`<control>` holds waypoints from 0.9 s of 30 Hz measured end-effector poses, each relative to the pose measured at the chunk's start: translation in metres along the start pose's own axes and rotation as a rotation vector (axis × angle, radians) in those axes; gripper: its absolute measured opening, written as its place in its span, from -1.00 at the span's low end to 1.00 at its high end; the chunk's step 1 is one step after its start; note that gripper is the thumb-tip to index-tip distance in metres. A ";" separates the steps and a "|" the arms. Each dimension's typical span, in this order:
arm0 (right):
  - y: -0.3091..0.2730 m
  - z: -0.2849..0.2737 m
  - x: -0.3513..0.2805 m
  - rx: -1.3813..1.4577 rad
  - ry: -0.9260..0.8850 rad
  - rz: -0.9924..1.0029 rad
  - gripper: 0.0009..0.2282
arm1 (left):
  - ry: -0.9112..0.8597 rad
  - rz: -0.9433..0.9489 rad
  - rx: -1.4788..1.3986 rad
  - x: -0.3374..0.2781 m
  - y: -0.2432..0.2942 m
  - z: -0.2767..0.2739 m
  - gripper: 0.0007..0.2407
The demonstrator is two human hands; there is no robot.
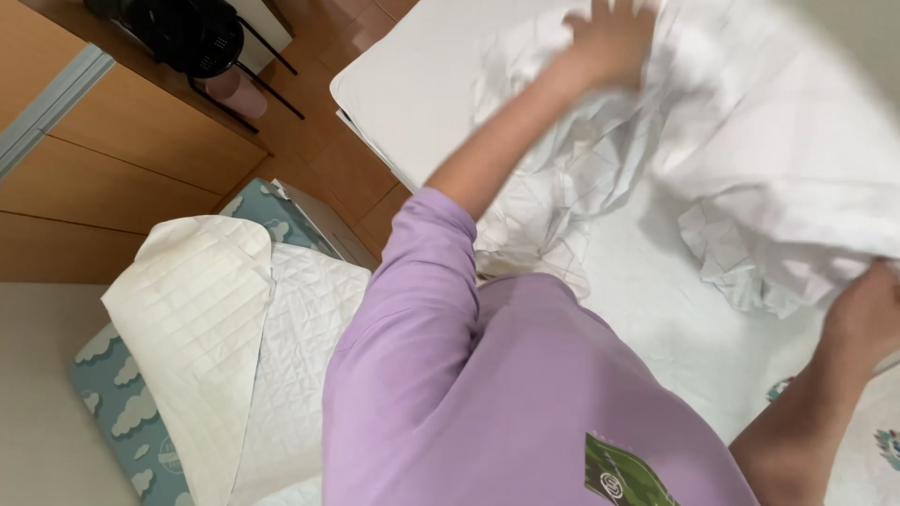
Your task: The recorder is unfolding and organizing white bed sheets on a single bed.
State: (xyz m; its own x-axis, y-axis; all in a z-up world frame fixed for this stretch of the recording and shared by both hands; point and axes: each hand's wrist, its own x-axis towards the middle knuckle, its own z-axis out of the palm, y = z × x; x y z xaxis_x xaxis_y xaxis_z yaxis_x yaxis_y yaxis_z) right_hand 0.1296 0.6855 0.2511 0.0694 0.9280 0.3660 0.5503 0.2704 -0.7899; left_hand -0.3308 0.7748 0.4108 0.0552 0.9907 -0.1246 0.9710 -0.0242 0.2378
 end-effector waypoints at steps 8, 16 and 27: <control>-0.160 0.064 -0.083 -0.040 -0.353 -0.300 -0.88 | -0.125 0.698 -0.453 -0.145 0.096 0.127 -0.29; -0.117 0.086 -0.115 -0.240 -0.140 -0.207 -0.81 | 0.007 0.332 -0.799 -0.170 0.026 0.111 -0.83; -0.141 0.099 -0.129 0.228 -0.082 0.107 -0.87 | 0.261 0.273 -0.557 -0.197 -0.008 0.138 -0.23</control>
State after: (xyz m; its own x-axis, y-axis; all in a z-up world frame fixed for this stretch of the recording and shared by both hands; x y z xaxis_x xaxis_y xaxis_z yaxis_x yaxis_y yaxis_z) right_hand -0.0394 0.5536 0.2665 0.0442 0.9697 0.2405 0.3409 0.2116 -0.9160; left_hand -0.3169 0.5617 0.3006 0.1558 0.9605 0.2307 0.6612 -0.2749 0.6980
